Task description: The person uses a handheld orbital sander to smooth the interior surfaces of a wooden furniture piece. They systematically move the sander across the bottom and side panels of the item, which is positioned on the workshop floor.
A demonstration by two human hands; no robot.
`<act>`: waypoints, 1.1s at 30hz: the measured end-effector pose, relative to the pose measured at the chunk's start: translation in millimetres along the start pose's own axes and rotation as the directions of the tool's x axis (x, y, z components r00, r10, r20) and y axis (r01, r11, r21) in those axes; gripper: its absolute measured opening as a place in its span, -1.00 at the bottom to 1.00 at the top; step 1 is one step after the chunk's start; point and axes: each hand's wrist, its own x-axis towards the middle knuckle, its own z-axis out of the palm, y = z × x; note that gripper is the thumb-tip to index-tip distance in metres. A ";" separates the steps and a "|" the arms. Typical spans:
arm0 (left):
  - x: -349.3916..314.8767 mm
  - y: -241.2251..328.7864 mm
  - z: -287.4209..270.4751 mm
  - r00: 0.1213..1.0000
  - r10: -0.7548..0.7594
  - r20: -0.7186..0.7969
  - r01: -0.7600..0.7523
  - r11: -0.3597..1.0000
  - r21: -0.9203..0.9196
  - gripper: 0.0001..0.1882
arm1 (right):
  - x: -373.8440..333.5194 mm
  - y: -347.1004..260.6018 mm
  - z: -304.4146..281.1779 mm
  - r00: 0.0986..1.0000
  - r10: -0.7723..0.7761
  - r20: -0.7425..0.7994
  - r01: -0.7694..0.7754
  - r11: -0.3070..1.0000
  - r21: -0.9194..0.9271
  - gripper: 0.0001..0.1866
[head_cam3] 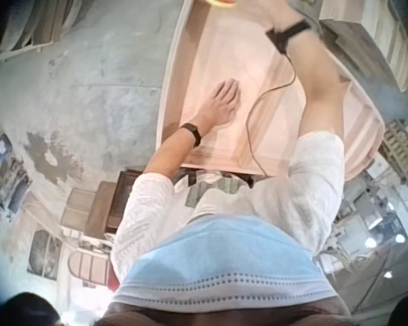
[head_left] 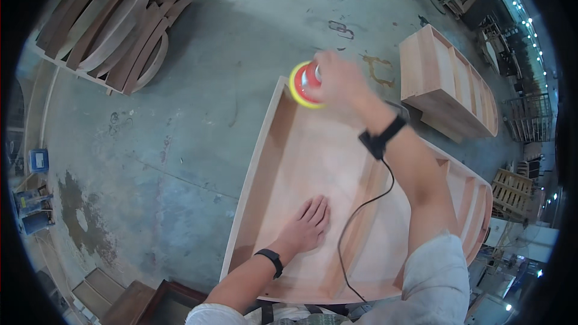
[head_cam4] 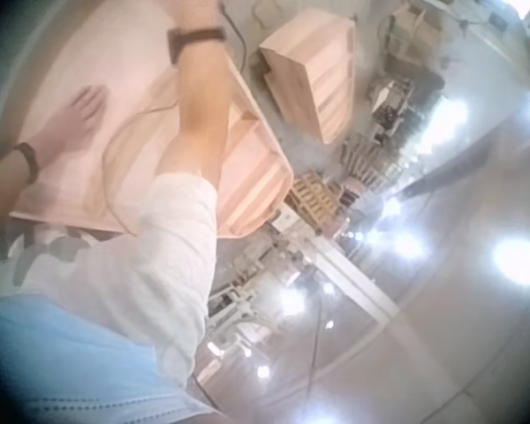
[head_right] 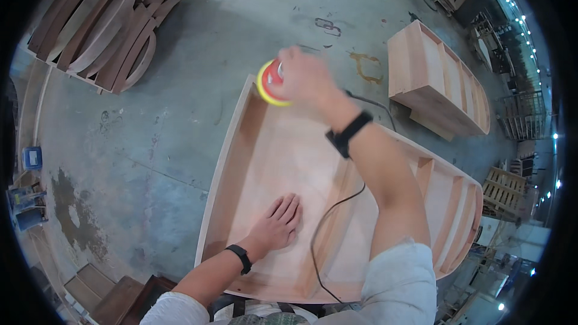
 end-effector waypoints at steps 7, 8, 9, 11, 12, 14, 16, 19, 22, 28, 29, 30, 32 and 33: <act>7.7 -1.2 -7.2 0.997 0.067 -0.046 -0.065 0.997 0.033 -0.36 | -60.3 -29.0 49.8 0.911 -0.278 -0.306 0.154 0.915 -0.373 -0.36; 8.1 -1.8 -7.8 0.997 0.061 -0.055 -0.058 0.997 0.043 -0.36 | -58.2 -31.2 48.3 0.911 -0.252 -0.325 0.135 0.930 -0.343 -0.37; 7.5 -2.2 -8.7 0.996 0.052 -0.066 -0.049 0.997 0.052 -0.37 | -58.3 -32.5 44.7 0.920 -0.201 -0.335 0.103 0.952 -0.290 -0.38; 7.3 -3.6 -4.5 0.996 0.055 -0.073 -0.051 0.997 0.051 -0.38 | -48.3 -34.3 31.0 0.927 -0.124 -0.354 0.058 0.980 -0.192 -0.39; 7.1 -4.4 -2.2 0.996 0.052 -0.079 -0.048 0.998 0.051 -0.38 | -36.5 -32.9 24.0 0.948 -0.014 -0.317 -0.020 0.994 -0.104 -0.40; 4.2 -7.6 5.4 0.995 0.046 -0.090 -0.042 0.998 0.044 -0.37 | 4.8 -26.8 16.7 0.960 0.195 -0.202 -0.182 0.980 0.081 -0.40; 0.8 -12.2 6.9 0.995 0.039 -0.089 -0.037 0.999 0.016 -0.36 | 57.1 -9.1 0.2 0.955 0.245 0.165 -0.267 0.956 0.125 -0.38; 1.9 -13.6 0.3 0.996 0.055 -0.065 -0.057 0.998 -0.030 -0.34 | 105.1 24.4 5.3 0.834 0.281 0.476 -0.418 0.883 0.213 -0.46; -5.7 -18.5 -2.0 0.998 0.055 -0.033 -0.055 0.998 -0.011 -0.32 | 136.2 21.9 15.5 0.597 0.332 0.730 -0.563 0.822 0.087 -0.50; -14.1 -14.0 0.1 0.997 0.059 -0.051 -0.058 0.998 0.012 -0.31 | 138.9 23.5 24.1 0.611 0.222 0.760 -0.590 0.768 0.249 -0.42; -13.0 -16.2 -1.9 0.997 0.059 -0.053 -0.058 0.998 0.015 -0.31 | 137.6 11.6 10.2 0.689 0.179 0.702 -0.499 0.820 0.280 -0.42; -11.6 -17.8 -3.6 0.997 0.063 -0.053 -0.062 0.998 0.019 -0.31 | 131.9 -0.9 -0.2 0.757 0.132 0.640 -0.406 0.863 0.302 -0.42; -11.1 -10.8 -1.4 0.998 0.061 -0.025 -0.061 0.998 -0.008 -0.31 | 91.1 -2.6 13.8 0.977 0.052 0.208 -0.108 0.957 0.269 -0.39; -10.8 -13.1 -0.5 0.999 0.041 -0.017 -0.041 0.999 -0.004 -0.31 | 73.0 -24.1 3.7 0.986 -0.007 0.167 -0.030 0.976 0.217 -0.36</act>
